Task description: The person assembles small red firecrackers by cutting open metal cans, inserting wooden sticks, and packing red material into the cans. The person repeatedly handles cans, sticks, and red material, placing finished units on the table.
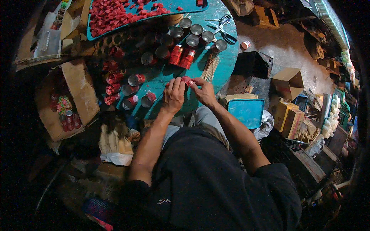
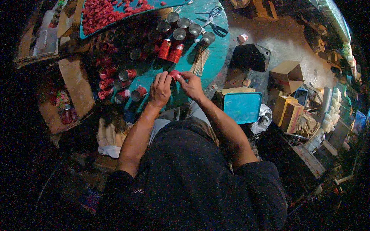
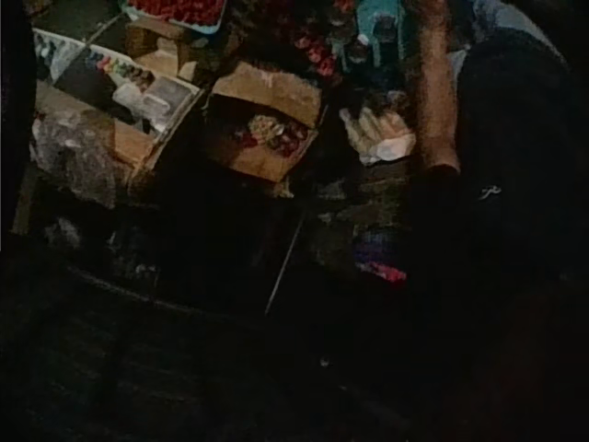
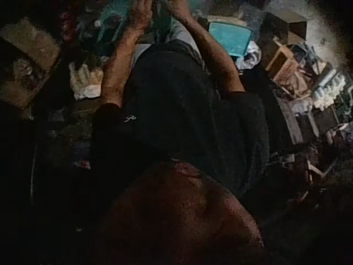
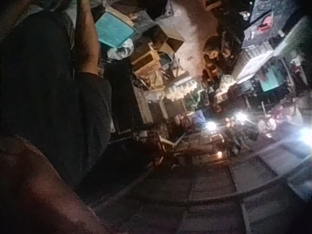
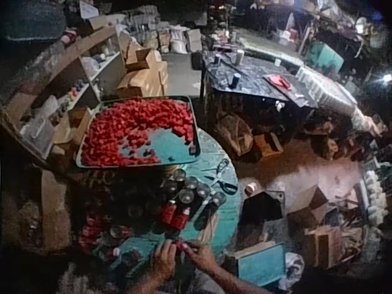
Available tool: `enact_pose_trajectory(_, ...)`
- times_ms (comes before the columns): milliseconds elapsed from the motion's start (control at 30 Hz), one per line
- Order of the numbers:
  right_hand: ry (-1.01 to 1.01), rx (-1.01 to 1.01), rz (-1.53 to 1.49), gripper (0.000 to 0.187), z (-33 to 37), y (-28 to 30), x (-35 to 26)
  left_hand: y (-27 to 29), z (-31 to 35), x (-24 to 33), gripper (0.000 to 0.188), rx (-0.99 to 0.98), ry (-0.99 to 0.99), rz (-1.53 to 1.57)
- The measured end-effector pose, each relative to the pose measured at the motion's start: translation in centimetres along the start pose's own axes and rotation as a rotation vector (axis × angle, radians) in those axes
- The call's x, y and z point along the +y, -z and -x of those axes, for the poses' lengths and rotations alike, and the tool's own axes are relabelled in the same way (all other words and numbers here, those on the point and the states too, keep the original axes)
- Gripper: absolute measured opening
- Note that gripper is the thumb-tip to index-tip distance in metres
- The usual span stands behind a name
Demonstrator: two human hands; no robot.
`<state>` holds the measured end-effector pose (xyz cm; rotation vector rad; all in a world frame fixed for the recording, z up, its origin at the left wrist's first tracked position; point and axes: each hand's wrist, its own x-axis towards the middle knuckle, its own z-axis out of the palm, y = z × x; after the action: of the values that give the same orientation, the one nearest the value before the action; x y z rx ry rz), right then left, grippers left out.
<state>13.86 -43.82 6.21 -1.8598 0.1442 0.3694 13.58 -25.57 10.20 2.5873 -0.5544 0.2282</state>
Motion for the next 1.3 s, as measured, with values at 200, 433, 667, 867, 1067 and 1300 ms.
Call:
enact_pose_trajectory(200, 0.142, 0.0, 0.032, 0.039, -0.9, -0.5, -1.0, -1.4, 0.1, -1.3, 0.013, 0.073, -0.105, 0.007)
enact_pose_trajectory(433, -0.093, -0.037, 0.033, 0.037, -1.8, -0.2, -2.7, -0.4, -2.1, -1.9, 0.015, 0.0, -0.159, -0.01)
enact_pose_trajectory(667, 0.294, 0.114, 0.254, 0.036, -3.7, 1.0, -6.4, -1.7, -1.4, -3.1, 0.017, 0.037, -0.201, -0.046)
enact_pose_trajectory(867, 0.81, 0.424, 0.602, 0.038, -18.9, 6.0, -21.7, -3.9, 1.5, -3.9, 0.025, 0.096, -0.136, 0.046)
enact_pose_trajectory(1067, 0.695, 0.312, 0.91, 0.087, -37.9, 6.5, -26.9, -0.8, -0.4, -1.9, 0.02, 0.09, -0.254, -0.164)
enact_pose_trajectory(1300, 0.767, 0.372, 1.098, 0.102, -41.1, 0.8, -25.1, -2.7, 0.6, -2.1, 0.018, 0.039, -0.15, -0.069)
